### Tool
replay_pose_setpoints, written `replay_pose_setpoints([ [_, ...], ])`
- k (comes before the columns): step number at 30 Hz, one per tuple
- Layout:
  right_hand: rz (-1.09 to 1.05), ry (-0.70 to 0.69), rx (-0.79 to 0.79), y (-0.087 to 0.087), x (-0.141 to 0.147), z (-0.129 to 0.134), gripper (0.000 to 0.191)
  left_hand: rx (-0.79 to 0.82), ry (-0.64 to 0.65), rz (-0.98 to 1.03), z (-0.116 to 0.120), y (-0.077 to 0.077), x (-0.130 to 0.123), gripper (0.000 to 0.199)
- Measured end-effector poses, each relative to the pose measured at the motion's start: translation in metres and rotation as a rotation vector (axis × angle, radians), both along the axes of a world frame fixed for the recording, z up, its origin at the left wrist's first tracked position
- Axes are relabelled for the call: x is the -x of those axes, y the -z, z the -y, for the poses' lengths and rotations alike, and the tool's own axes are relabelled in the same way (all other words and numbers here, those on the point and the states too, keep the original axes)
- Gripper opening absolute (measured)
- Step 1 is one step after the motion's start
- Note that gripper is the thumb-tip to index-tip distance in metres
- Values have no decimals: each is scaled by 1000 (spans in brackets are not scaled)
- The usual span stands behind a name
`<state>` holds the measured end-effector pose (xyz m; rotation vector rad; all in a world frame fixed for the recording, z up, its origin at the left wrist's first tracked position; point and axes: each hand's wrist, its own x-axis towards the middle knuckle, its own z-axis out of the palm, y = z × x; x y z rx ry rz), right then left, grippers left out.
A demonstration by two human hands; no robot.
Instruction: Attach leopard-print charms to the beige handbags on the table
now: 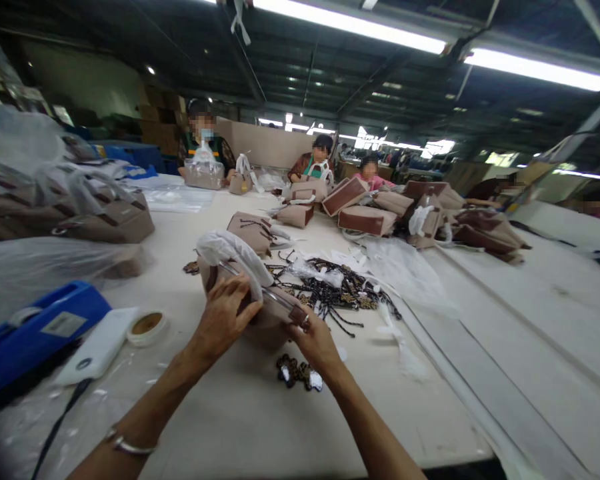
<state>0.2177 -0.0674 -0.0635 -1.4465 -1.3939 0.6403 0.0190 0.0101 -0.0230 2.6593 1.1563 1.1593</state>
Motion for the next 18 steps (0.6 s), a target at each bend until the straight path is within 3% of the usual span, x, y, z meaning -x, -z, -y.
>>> replay_pose_setpoints([
  [5,293,82,161,50,-1,32,42,-6,-38,-53,-4,-2,-3,32],
  [8,543,-10,108,71,12,50,46,-40,-59,-70,-3,0,-4,29],
  [12,656,-56,-13,81,12,59,36,-91,-56,-81,-6,2,-4,30],
  [18,587,46,-12,80,-28,65,21,-148,-41,-47,-8,14,-1,39],
])
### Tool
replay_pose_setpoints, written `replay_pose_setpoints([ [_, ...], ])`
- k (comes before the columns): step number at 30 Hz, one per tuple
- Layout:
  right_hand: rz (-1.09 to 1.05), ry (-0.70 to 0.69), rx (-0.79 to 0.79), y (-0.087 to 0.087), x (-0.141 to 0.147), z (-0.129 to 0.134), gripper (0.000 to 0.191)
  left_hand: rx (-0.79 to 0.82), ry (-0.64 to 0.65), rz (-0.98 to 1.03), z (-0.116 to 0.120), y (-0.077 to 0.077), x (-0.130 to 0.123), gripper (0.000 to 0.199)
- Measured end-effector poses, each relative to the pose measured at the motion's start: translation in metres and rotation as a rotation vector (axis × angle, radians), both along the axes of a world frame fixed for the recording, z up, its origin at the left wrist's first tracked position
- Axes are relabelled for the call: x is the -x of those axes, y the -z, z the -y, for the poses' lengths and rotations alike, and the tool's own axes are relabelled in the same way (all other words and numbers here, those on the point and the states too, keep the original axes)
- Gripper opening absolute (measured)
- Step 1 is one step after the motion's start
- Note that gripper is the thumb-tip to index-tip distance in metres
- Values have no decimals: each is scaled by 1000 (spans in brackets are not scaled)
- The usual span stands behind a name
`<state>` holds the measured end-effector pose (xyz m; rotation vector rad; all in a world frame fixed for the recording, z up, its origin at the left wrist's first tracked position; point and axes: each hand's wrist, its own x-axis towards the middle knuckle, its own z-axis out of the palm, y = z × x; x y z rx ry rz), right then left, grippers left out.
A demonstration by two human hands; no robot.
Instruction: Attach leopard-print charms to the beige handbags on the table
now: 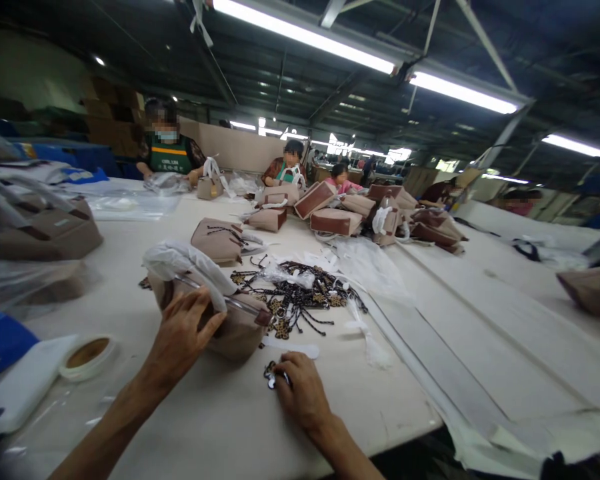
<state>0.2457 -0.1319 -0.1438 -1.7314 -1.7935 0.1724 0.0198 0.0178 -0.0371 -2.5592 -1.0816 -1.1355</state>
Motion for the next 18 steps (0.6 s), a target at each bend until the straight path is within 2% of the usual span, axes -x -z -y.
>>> replay_pose_setpoints([
  [4,-11,157,32,-9,-20,-16,20,-12,-11,3,1,5,2,43],
  [8,13,179,58,-12,-26,-47,24,-32,-21,-6,1,3,2,45],
  [12,63,216,107,-5,-23,-73,35,-66,-26,17,0,2,2,45],
  [15,108,215,138,-1,-20,-79,36,-68,-26,36,2,2,3,44],
  [18,149,192,157,-5,-24,-72,28,-65,-20,48,4,3,4,44],
])
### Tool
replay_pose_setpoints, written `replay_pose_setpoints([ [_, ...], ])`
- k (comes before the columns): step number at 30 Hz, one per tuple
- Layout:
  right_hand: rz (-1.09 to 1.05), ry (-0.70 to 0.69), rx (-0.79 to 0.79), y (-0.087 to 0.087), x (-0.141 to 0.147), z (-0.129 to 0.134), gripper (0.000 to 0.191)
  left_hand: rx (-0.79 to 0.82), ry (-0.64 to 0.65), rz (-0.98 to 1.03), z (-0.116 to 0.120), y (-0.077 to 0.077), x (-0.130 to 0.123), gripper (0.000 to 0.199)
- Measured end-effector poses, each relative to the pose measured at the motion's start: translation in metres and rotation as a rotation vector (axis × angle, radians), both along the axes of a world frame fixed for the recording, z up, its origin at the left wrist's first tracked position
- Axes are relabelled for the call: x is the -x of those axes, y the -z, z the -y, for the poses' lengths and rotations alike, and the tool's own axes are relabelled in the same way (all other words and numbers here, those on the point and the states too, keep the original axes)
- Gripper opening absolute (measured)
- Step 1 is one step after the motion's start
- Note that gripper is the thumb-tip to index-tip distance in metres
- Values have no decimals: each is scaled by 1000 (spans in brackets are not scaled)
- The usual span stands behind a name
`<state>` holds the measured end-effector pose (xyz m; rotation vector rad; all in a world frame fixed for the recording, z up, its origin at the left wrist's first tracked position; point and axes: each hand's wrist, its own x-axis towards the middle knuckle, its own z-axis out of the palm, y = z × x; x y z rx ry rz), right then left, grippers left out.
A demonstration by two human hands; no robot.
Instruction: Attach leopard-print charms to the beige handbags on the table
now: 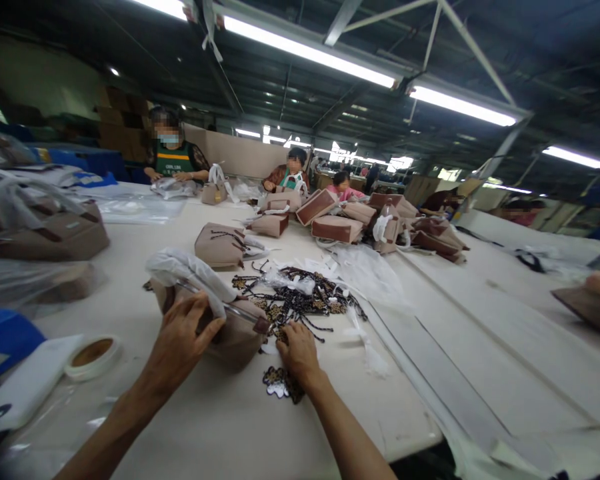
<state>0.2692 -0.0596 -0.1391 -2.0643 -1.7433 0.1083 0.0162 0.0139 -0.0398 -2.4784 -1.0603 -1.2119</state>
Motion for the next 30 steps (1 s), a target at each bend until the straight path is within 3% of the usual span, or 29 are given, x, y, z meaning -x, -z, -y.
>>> replay_pose_setpoints([
  [6,41,14,67,-17,-28,24,10,10,3,17,1,3,1,43],
  [11,14,97,100,-36,-50,25,20,41,-1,39,4,6,1,41],
  [17,-1,169,98,-46,-53,-7,19,97,7,41,8,6,2,40],
  [24,-3,307,136,-34,-56,-54,34,93,-27,22,11,10,4,43],
  [30,-71,333,140,-32,-64,-60,23,117,-37,39,18,6,13,39],
])
